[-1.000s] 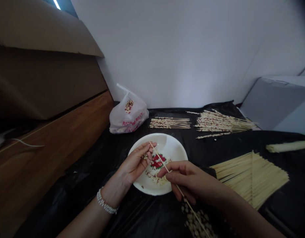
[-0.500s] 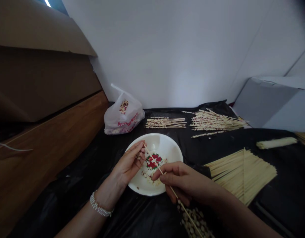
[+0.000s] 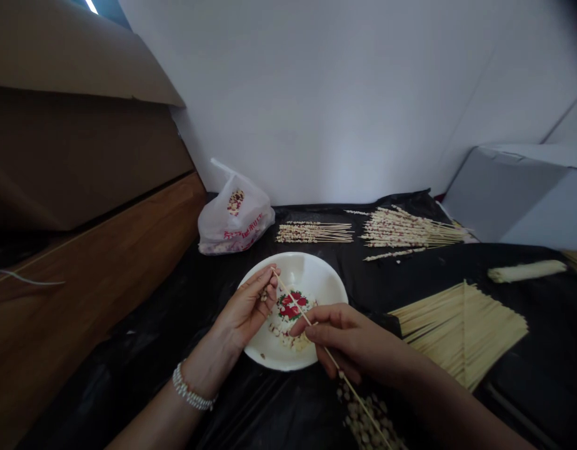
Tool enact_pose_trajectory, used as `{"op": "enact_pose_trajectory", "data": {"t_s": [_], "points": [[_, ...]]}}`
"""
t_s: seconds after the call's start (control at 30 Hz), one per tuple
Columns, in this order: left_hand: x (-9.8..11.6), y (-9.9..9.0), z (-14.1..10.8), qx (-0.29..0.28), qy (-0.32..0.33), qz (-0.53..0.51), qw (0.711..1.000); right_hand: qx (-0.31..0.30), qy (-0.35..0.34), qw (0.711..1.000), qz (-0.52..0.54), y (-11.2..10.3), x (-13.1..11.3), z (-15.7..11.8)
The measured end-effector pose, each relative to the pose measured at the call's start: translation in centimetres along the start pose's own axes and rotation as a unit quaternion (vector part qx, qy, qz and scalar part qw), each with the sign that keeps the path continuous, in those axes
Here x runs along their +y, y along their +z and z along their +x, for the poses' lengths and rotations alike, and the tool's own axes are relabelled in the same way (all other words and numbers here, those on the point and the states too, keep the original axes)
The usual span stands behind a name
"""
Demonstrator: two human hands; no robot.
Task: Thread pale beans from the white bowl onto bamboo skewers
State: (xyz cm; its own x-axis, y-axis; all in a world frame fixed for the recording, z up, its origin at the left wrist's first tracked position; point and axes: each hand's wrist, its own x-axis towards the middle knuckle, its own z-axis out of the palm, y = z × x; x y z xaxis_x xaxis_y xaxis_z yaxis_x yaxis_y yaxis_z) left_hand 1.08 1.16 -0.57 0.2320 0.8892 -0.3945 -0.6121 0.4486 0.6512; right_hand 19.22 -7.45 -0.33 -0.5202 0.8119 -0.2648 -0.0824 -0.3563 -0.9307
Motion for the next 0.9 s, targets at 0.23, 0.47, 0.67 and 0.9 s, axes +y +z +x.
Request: {"op": "enact_pose_trajectory", "data": {"t_s": [0.23,0.47,0.67,0.9], "points": [[0.08,-0.70,0.13,-0.012,0.000,-0.016,1.000,-0.007,0.022,1.000,-0.015,0.65,-0.31,-0.17],[0.22,-0.59,0.07,-0.016,-0.005,-0.024,1.000,0.005,0.021,0.999,-0.024,0.85,-0.36,-0.27],[0.15,-0.47,-0.09,-0.015,-0.004,-0.018,1.000,0.003,0.017,1.000,-0.014,0.84,-0.29,-0.13],[0.09,-0.49,-0.04,-0.007,-0.010,-0.017,1.000,0.006,0.015,1.000,-0.027,0.84,-0.30,-0.02]]}}
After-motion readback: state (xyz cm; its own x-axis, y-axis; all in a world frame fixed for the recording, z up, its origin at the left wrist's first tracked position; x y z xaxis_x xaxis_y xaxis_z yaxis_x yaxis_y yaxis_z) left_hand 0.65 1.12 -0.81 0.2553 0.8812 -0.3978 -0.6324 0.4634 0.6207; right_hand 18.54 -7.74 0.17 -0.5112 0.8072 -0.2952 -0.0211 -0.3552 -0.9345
